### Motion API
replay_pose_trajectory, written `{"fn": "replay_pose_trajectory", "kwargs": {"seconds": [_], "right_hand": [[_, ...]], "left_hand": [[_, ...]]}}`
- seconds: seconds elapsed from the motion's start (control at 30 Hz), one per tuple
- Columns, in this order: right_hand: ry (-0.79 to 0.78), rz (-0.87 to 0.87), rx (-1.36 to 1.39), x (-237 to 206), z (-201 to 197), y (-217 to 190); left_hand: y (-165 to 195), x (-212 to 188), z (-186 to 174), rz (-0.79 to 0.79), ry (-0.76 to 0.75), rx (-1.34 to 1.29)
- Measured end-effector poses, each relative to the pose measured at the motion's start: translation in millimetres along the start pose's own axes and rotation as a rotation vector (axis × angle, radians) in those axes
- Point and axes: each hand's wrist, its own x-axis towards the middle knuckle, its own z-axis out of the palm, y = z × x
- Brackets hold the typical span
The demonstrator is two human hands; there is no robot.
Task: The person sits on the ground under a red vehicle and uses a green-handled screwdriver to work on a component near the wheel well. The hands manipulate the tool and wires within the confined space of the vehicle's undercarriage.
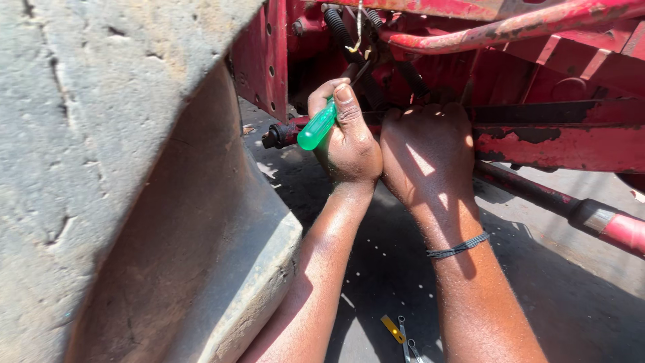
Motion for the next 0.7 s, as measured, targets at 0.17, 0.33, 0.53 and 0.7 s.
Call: {"fn": "replay_pose_trajectory", "kwargs": {"seconds": [0.17,0.33,0.53,0.7], "right_hand": [[0.0,-0.003,0.002,-1,0,-1],[0.0,-0.001,0.008,0,1,-1],[0.004,-0.002,0.013,1,0,-2],[0.004,-0.002,0.016,0,0,-3]], "left_hand": [[-3,0,-1,0.03,-0.058,-0.005],[-13,12,-5,-0.024,0.021,-0.045],[-20,23,-10,-0.047,-0.001,-0.204],[-17,19,-9,-0.054,0.041,-0.174]]}}
